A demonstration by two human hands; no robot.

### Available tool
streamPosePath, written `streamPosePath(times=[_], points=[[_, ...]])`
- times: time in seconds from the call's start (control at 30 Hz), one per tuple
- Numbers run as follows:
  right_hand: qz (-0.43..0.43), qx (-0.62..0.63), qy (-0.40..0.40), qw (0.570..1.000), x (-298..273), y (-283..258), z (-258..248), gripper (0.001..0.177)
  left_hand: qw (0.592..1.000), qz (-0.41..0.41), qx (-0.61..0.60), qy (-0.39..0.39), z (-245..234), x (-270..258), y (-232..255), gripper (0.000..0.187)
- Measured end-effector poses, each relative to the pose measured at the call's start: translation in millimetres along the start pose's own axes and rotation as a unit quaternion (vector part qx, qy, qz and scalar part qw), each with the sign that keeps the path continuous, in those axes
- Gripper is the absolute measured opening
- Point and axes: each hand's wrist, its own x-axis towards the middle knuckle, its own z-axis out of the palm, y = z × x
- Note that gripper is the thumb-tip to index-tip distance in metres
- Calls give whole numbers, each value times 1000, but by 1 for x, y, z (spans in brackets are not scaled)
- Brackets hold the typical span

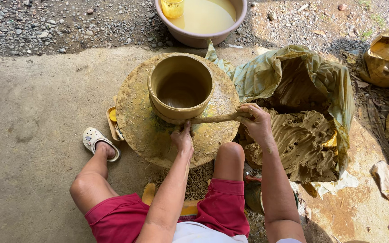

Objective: The person rolls a long coil of clay and wraps it around the base of a ceramic vessel on a pottery wheel, then presses and smooths the coil into the existing clay body by hand.

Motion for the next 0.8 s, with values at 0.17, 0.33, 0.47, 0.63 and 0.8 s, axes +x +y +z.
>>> streamPosePath(times=[0.17,0.33,0.47,0.63,0.8], points=[[15,-13,1,1000,4,-3,0,28,969,108,218,-43,-41,-44,-22,33],[16,-20,7,1000,0,0,5,28,803,420,403,-128,-96,-47,-48,50],[21,16,-5,1000,0,0,4,28,818,366,418,-148,-103,-29,-60,50],[-11,-7,-20,1000,-10,-3,9,31,834,351,415,-98,-113,-19,-33,53],[25,50,-38,998,-16,0,19,30,944,151,273,-107,-78,-6,-7,32]])
